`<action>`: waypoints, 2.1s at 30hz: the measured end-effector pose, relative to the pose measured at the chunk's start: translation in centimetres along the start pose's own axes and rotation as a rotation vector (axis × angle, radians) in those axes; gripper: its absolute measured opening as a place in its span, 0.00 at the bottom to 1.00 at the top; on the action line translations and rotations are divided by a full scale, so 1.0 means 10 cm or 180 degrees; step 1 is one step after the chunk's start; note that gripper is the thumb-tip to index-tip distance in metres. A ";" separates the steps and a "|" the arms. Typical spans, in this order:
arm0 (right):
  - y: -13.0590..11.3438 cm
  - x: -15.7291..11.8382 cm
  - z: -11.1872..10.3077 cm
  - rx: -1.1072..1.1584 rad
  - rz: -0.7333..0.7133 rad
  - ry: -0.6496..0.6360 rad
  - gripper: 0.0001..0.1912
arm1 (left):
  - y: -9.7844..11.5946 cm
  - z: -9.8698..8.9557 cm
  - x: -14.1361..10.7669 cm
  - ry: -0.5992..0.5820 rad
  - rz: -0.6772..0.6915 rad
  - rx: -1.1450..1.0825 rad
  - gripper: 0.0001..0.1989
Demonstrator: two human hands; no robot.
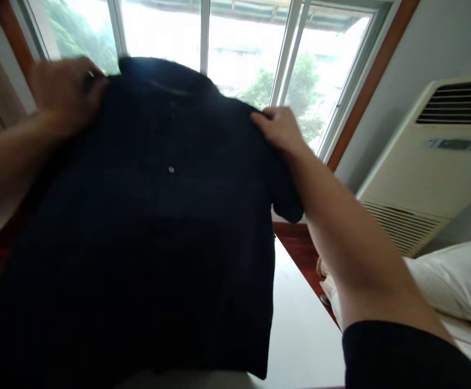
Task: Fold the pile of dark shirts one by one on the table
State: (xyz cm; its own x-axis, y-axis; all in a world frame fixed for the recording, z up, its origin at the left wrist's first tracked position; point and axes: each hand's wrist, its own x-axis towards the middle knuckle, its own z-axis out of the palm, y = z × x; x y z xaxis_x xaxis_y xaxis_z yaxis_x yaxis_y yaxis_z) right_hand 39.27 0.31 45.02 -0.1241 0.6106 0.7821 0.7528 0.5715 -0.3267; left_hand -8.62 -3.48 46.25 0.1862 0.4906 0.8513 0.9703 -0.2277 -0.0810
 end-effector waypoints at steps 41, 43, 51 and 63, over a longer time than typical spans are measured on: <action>1.80 -1.65 4.76 -0.0563 0.0700 -0.2788 0.30 | 0.17 4.59 -2.64 -0.3222 -0.1139 -0.0248 0.35; 1.88 -1.55 4.62 -0.0604 0.0736 -0.2634 0.27 | 0.22 4.54 -2.60 -0.3050 -0.1143 -0.0219 0.33; 2.56 -1.26 3.76 -0.1482 0.1554 -0.2427 0.20 | 1.36 3.85 -2.59 -0.2339 0.0029 -0.1325 0.20; 2.83 -1.11 3.62 -0.1087 0.1720 -0.3054 0.12 | 3.33 2.40 -3.32 -0.3206 0.2736 -0.2757 0.26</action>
State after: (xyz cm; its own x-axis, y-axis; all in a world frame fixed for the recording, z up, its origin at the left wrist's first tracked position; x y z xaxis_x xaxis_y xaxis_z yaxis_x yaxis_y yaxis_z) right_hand 38.56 29.59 7.87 -0.0625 0.9799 -0.1894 0.9751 0.0195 -0.2208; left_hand 21.24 -7.16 2.84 0.9751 0.2216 0.0017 0.2129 -0.9389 0.2705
